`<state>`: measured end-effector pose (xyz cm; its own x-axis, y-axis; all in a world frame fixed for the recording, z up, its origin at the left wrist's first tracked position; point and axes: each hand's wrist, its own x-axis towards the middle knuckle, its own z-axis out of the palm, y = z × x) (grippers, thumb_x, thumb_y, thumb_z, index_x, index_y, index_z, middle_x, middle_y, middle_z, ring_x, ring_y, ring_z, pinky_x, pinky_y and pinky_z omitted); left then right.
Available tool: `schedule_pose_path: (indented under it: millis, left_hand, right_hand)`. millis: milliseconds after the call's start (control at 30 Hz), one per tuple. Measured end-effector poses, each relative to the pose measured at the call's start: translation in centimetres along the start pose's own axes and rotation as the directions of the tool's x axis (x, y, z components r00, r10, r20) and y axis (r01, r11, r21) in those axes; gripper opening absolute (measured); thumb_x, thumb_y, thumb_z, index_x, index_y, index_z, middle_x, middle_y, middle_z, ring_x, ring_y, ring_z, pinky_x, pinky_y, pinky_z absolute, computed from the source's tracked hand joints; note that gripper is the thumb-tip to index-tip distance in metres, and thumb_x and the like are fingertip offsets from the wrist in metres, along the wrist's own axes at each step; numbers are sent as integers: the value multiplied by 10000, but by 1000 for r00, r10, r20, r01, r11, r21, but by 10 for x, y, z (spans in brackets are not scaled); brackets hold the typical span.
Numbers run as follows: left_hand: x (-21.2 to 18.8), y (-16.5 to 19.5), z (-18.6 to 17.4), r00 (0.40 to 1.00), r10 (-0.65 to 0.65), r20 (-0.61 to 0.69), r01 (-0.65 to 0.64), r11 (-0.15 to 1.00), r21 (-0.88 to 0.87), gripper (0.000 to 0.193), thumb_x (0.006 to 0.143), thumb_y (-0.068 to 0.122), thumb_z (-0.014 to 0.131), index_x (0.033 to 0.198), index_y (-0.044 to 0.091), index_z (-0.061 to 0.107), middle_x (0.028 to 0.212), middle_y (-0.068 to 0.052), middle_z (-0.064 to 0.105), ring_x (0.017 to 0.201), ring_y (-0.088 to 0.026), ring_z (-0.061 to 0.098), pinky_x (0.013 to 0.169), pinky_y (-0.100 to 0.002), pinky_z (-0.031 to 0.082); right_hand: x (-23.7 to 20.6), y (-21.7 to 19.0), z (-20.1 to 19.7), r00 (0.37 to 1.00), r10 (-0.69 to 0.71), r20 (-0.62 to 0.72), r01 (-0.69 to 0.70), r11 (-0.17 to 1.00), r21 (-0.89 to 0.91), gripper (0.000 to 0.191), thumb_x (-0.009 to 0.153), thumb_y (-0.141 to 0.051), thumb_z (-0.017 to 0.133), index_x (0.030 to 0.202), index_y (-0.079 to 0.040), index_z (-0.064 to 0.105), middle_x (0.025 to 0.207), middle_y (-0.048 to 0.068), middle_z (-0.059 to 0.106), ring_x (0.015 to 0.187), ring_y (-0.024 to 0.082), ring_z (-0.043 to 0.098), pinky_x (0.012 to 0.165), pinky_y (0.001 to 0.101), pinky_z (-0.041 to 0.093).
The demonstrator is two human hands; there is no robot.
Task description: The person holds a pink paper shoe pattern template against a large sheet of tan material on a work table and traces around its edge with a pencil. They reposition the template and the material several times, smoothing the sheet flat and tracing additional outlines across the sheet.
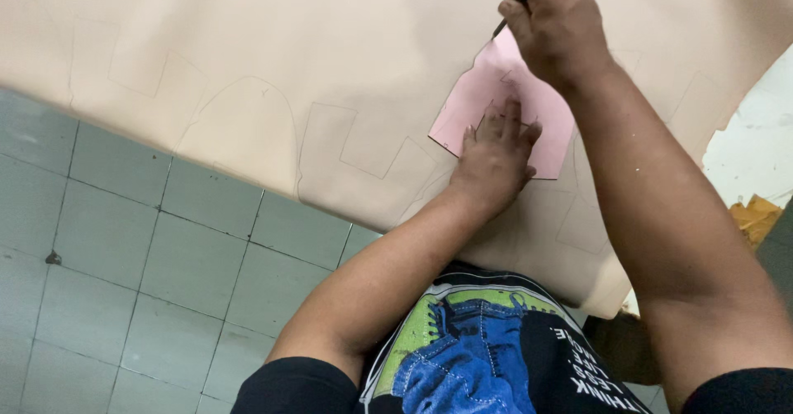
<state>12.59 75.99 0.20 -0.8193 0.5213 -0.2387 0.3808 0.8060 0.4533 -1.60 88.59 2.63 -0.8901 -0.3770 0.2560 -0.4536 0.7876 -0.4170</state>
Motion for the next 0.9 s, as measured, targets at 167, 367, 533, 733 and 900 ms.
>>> schedule_pose_path:
  millis: [167,367,533,733,900]
  left_hand:
    - [5,2,-1,1000,24,-10,-24,999,23,732,917,441,662,1524,145,378,1615,-284,180,1454,-485,288,1089,-656,396]
    - [2,6,2,997,37,-73,-34,998,44,746,878,460,701,1502,154,429,1594,-248,222,1430,-454,304,1062,-654,428]
    - [4,12,-3,997,41,-64,-39,998,39,744,874,461,711,1500,155,450,1595,-239,215,1438,-447,297,1041,-654,445]
    - [6,16,-11,999,40,2,-40,999,12,650,905,357,697,1485,151,489,1590,-210,233,1412,-421,331,1010,-604,494]
    - [8,11,-13,998,65,-3,-65,998,12,585,893,302,712,1439,169,549,1596,-153,275,1389,-434,364,972,-542,529]
  right_hand:
    - [-15,39,-21,996,20,-86,-20,1000,-2,120,1089,-88,686,1007,-5,714,904,129,729,825,293,719,745,380,568]
    - [-65,44,-48,966,231,-118,-224,972,69,115,1099,-72,656,1050,7,722,900,101,748,804,227,744,736,334,569]
    - [-138,8,-69,914,391,-103,-383,919,91,175,1140,-138,639,1078,6,715,896,98,742,815,204,737,750,321,565]
    - [-223,-51,-73,822,565,-71,-544,816,198,178,1082,-163,651,1086,3,716,905,125,737,807,221,720,743,330,565]
    - [-250,-67,-66,803,592,-63,-565,791,236,173,1067,-165,669,1104,0,707,951,126,740,860,214,730,762,319,571]
